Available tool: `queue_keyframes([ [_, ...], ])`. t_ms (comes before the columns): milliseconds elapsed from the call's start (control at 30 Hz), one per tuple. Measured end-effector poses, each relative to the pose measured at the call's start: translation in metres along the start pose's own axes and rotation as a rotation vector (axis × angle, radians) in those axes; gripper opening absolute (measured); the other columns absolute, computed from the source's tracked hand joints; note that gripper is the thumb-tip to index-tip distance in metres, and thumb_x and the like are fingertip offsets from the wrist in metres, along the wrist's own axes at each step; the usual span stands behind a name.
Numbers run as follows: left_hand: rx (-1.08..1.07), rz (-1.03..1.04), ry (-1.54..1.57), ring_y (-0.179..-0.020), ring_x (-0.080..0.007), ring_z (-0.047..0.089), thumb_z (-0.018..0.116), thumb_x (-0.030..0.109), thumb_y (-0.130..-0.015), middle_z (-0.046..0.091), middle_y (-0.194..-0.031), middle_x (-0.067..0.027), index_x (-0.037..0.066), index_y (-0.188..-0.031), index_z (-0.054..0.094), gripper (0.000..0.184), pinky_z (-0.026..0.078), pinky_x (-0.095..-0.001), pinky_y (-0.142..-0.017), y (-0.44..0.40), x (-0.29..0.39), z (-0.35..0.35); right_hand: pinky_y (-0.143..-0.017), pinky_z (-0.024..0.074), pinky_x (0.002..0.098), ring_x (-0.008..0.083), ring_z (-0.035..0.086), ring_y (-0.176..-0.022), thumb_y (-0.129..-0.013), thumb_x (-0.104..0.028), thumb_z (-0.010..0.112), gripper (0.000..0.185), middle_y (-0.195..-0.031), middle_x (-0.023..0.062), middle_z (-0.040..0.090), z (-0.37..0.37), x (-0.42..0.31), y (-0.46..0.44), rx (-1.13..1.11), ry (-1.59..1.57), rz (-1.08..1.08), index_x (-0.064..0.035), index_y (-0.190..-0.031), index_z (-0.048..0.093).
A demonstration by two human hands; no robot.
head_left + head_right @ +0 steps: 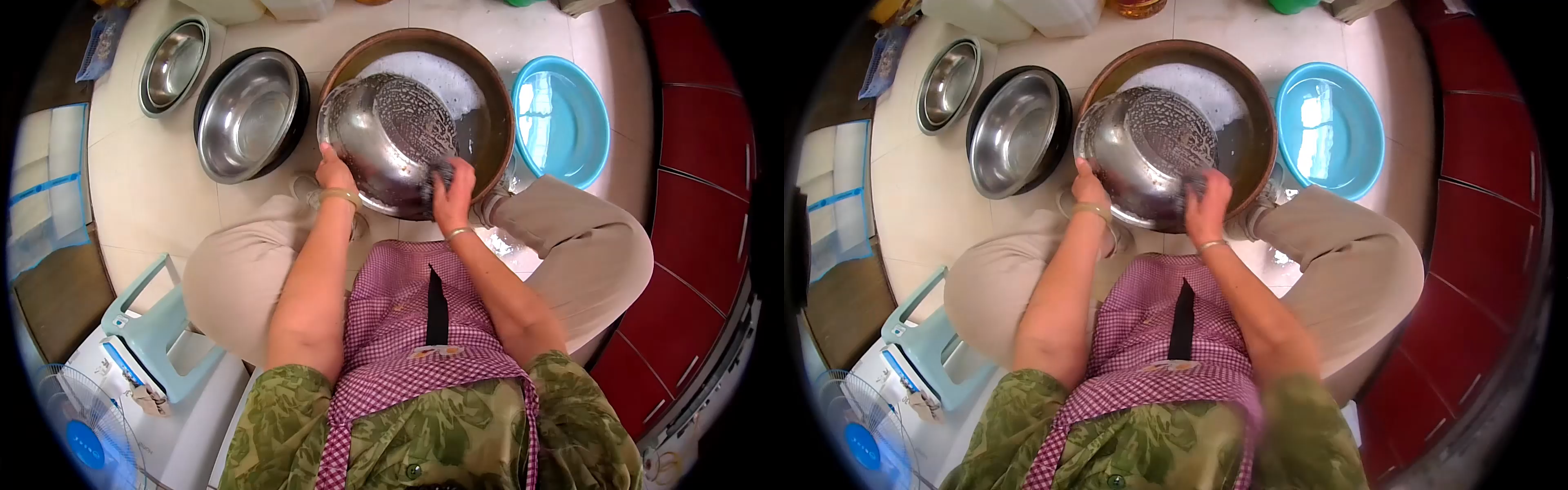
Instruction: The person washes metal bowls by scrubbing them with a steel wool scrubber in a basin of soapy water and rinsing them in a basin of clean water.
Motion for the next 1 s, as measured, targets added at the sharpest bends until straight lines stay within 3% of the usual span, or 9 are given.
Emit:
queue_keyframes([
  [33,-0.008,0.001,-0.028,-0.097,-0.0234,0.058,0.045,0.05,-0.096,0.06,-0.116,-0.0147,-0.007,-0.117,0.058,0.062,0.046,-0.036,-0.086,-0.002,-0.001,-0.001,-0.093,0.0357,0.045,0.0379,0.048,-0.106,-0.072,-0.003,0.065,0.038,-0.113,0.0182,0.054,0.005,-0.039,-0.012,-0.074,-0.062,-0.164,-0.004,-0.108,0.052],
  [100,0.012,-0.034,-0.027,-0.097,-0.0238,0.058,0.045,0.05,-0.096,0.06,-0.116,-0.015,-0.008,-0.118,0.057,0.063,0.047,-0.0361,-0.086,0.003,0.0,-0.001,-0.096,0.0355,0.0421,0.0369,0.047,-0.107,-0.077,-0.005,0.063,0.037,-0.112,0.0179,0.053,0.02,-0.053,-0.015,-0.104,-0.088,-0.225,-0.0031,-0.112,0.051],
  [233,-0.01,-0.022,0.006,-0.099,-0.0249,0.058,0.044,0.05,-0.096,0.06,-0.118,-0.0157,-0.009,-0.119,0.056,0.064,0.046,-0.0362,-0.086,-0.005,-0.006,0.0,-0.094,0.037,0.0426,0.0356,0.049,-0.108,-0.074,-0.001,0.064,0.035,-0.112,0.0175,0.054,0.006,0.018,-0.015,-0.044,0.038,0.036,-0.0042,-0.108,0.054],
  [367,-0.025,-0.025,-0.105,-0.101,-0.0252,0.057,0.042,0.052,-0.096,0.059,-0.119,-0.0157,-0.008,-0.12,0.056,0.065,0.044,-0.0351,-0.09,0.008,-0.001,-0.003,-0.097,0.0362,0.0428,0.0366,0.047,-0.111,-0.069,0.004,0.065,0.042,-0.114,0.0164,0.053,0.02,-0.057,-0.016,-0.177,-0.111,-0.223,-0.0045,-0.109,0.053],
  [533,-0.004,-0.055,-0.04,-0.102,-0.0249,0.056,0.043,0.052,-0.096,0.059,-0.119,-0.016,-0.009,-0.121,0.055,0.067,0.043,-0.0343,-0.092,-0.012,-0.016,-0.008,-0.095,0.0379,0.0432,0.0377,0.046,-0.109,-0.061,0.011,0.06,0.054,-0.116,0.0166,0.051,0.032,-0.056,-0.029,-0.323,-0.121,-0.346,-0.0047,-0.111,0.053],
  [667,-0.008,-0.071,0.004,-0.104,-0.0251,0.055,0.045,0.05,-0.096,0.057,-0.121,-0.0173,-0.009,-0.122,0.054,0.066,0.043,-0.0345,-0.091,-0.011,-0.012,0.0,-0.098,0.0379,0.0415,0.0367,0.047,-0.113,-0.064,0.007,0.065,0.051,-0.118,0.0151,0.052,0.02,-0.023,-0.015,-0.358,0.014,-0.323,-0.0051,-0.112,0.053],
  [767,-0.006,-0.091,-0.002,-0.104,-0.0256,0.055,0.045,0.049,-0.096,0.057,-0.121,-0.0176,-0.01,-0.122,0.053,0.065,0.043,-0.035,-0.092,0.001,-0.008,-0.001,-0.098,0.0375,0.0414,0.0369,0.046,-0.114,-0.063,0.008,0.064,0.052,-0.118,0.0151,0.051,0.05,-0.085,-0.048,-0.403,-0.097,-0.436,-0.0052,-0.112,0.053],
  [867,-0.01,-0.069,-0.04,-0.104,-0.0261,0.056,0.044,0.049,-0.096,0.058,-0.12,-0.0178,-0.01,-0.122,0.052,0.066,0.043,-0.0355,-0.092,-0.001,0.0,-0.002,-0.099,0.0372,0.0421,0.0373,0.045,-0.114,-0.064,0.008,0.064,0.051,-0.118,0.0159,0.051,0.057,-0.091,-0.055,-0.452,-0.117,-0.446,-0.0052,-0.112,0.053],
  [1000,-0.006,-0.077,-0.002,-0.101,-0.0261,0.055,0.043,0.05,-0.096,0.058,-0.118,-0.0175,-0.01,-0.123,0.051,0.066,0.043,-0.0357,-0.089,0.0,-0.004,0.0,-0.095,0.0386,0.0423,0.0375,0.046,-0.109,-0.062,0.009,0.062,0.05,-0.115,0.0153,0.052,0.019,-0.036,-0.029,-0.384,-0.006,-0.338,-0.0057,-0.11,0.054],
])
Point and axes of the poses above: each hand's wrist, its own y-axis away from the middle knuckle, its own z-axis out of the palm, x = y × z, the point moved 9 cm from there along -y, towards the middle knuckle
